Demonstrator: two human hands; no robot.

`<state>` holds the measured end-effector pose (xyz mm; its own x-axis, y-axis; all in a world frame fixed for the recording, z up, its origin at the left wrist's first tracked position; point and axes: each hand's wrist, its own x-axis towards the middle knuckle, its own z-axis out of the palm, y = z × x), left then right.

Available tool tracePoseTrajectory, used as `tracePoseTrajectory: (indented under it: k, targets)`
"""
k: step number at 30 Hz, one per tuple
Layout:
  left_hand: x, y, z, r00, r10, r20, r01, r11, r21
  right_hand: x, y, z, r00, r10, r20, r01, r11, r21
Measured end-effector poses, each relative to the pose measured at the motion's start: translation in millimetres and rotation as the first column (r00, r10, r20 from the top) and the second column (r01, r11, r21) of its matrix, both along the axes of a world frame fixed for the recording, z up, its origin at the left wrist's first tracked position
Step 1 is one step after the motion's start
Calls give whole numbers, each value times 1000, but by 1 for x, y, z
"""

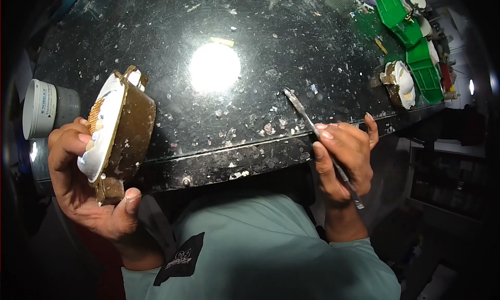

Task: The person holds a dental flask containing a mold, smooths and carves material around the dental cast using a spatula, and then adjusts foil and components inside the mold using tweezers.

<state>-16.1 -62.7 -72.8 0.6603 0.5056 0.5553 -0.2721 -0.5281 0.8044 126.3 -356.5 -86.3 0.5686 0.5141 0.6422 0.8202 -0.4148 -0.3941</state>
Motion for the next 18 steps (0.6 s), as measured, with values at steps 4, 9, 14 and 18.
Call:
tracePoseTrajectory:
  k: [4,9,14,18]
  targets:
    - [0,-2,0,1000,-11,17,11,999,-39,-2,0,-7,1000,-24,3,24,999,36]
    - [0,-2,-1,999,-44,22,45,997,-68,-3,0,-10,998,-47,30,47,999,0]
    - [-1,0,1,998,-60,10,61,996,-62,-7,2,-8,999,-23,-42,24,1000,20]
    - [9,-13,8,998,-12,66,18,995,-94,-6,4,6,943,156,-295,-70,957,282]
